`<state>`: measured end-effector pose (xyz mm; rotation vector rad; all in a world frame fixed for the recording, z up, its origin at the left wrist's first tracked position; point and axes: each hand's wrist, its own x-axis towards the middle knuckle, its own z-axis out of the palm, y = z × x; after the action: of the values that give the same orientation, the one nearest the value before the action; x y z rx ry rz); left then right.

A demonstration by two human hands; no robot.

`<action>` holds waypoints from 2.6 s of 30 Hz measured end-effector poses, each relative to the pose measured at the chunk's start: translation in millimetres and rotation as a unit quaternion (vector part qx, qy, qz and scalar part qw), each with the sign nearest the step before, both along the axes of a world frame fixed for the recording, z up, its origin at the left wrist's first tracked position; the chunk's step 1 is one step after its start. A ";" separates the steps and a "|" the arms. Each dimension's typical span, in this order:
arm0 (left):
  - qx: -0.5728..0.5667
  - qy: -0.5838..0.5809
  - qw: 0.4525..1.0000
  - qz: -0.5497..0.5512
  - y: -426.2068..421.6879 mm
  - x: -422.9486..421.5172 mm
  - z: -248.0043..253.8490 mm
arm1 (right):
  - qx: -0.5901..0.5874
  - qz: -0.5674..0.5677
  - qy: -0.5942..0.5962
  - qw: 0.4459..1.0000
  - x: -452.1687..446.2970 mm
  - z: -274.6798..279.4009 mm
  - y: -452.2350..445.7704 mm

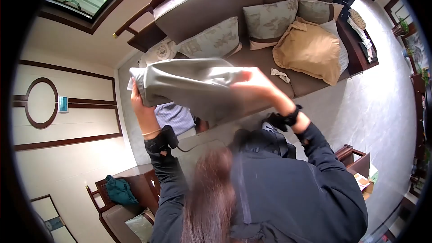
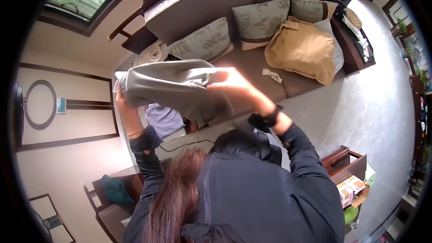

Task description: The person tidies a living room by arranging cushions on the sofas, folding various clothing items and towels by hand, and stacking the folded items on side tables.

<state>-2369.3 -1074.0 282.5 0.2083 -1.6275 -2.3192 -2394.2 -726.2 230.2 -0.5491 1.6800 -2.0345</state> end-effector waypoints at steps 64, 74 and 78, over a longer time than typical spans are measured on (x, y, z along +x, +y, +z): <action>-0.177 -0.140 0.909 -0.351 199.7 13.7 -94.9 | 0.004 -0.269 -0.008 0.963 -49.4 56.4 57.1; 0.032 0.072 0.973 -0.217 92.6 -38.3 -95.7 | 0.295 -0.364 0.299 0.832 -47.5 63.8 73.2; 0.259 0.071 0.885 -0.380 84.7 -18.2 -3.6 | 0.337 -0.347 0.312 0.818 -39.7 57.4 73.4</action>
<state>-2387.6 -989.3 278.9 -0.5931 -1.0800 -3.2202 -2433.8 -652.8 287.6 -0.3857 3.1882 -1.4878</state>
